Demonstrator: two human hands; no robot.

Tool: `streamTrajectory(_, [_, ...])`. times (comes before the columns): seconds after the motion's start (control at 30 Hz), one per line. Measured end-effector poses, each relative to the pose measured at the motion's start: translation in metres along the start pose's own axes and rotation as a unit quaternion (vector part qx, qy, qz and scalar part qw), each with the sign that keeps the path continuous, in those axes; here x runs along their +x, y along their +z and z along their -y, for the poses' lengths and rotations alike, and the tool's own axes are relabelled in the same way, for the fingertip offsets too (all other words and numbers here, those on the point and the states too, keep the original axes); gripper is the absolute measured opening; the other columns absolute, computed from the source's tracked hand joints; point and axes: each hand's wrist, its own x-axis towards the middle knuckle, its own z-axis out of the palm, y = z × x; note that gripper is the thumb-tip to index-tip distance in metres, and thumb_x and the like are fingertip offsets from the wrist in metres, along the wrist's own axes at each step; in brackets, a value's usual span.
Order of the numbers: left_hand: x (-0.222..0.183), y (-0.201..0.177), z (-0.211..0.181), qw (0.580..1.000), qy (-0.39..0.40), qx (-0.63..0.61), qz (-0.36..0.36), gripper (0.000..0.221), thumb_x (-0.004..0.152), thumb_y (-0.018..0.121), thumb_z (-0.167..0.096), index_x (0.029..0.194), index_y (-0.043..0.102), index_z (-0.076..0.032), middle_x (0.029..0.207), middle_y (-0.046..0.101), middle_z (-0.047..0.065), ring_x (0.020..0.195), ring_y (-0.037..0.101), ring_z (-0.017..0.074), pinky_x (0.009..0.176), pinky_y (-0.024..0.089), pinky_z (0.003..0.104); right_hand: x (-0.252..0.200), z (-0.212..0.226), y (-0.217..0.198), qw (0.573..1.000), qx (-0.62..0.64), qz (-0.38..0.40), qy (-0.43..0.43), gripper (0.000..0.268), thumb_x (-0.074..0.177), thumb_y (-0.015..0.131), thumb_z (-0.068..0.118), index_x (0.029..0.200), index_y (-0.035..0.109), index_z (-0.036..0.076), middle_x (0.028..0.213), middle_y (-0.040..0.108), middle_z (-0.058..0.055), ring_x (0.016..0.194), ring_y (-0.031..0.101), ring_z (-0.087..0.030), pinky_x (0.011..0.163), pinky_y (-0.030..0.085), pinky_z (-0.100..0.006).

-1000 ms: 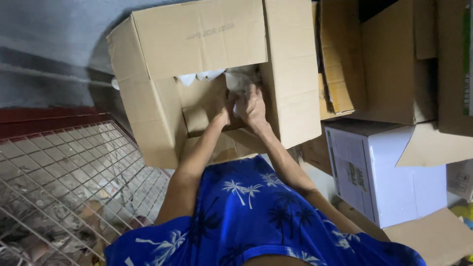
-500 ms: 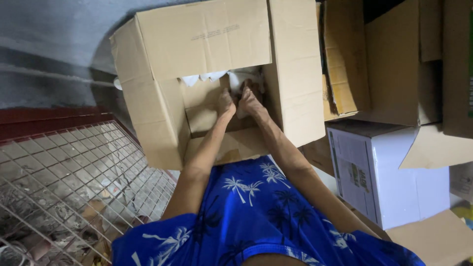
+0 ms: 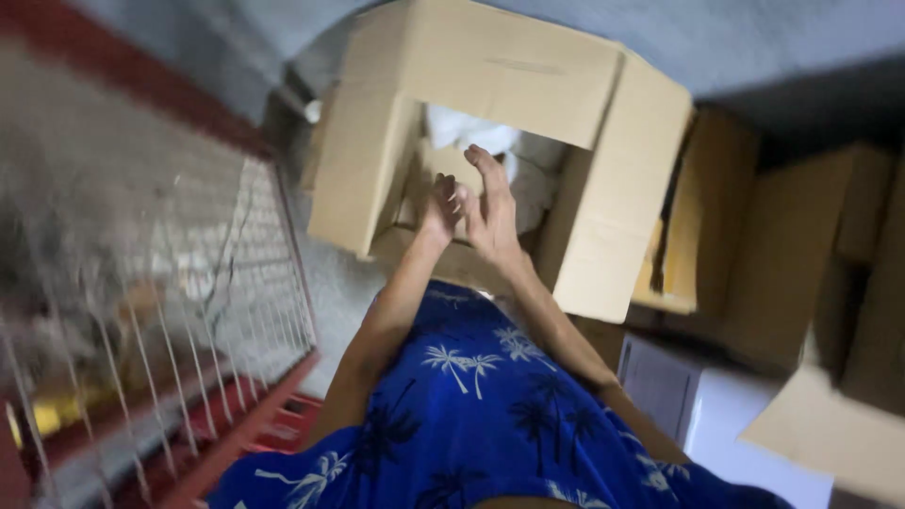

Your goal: Packing small white plastic bags into cardboard boxes in a storage or processing area.

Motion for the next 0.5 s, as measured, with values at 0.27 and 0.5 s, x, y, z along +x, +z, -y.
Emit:
streamTrajectory(0.27, [-0.105, 0.019, 0.005, 0.885, 0.274, -0.303, 0.224, 0.056, 0.104, 0.05, -0.047, 0.148, 0.049, -0.013, 0.146, 0.048, 0.007, 0.132, 0.047, 0.0233, 0.116, 0.037, 0.044, -0.046, -0.005, 0.041, 0.94, 0.063, 0.22, -0.252, 0.052, 0.111, 0.035, 0.04, 0.141, 0.057, 0.005, 0.158, 0.044, -0.022, 0.152, 0.034, -0.043, 0.126, 0.025, -0.05])
streamTrajectory(0.5, [-0.27, 0.03, -0.031, 0.887, 0.41, -0.193, 0.095, 0.061, 0.112, 0.035, -0.049, 0.16, 0.036, -0.011, 0.17, 0.03, 0.011, 0.156, 0.028, 0.0279, 0.128, 0.025, 0.04, -0.048, -0.017, 0.101, 0.923, 0.217, 0.245, -0.204, 0.061, 0.112, 0.03, 0.046, 0.149, 0.047, 0.001, 0.154, 0.049, -0.021, 0.147, 0.042, -0.039, 0.125, 0.031, -0.047])
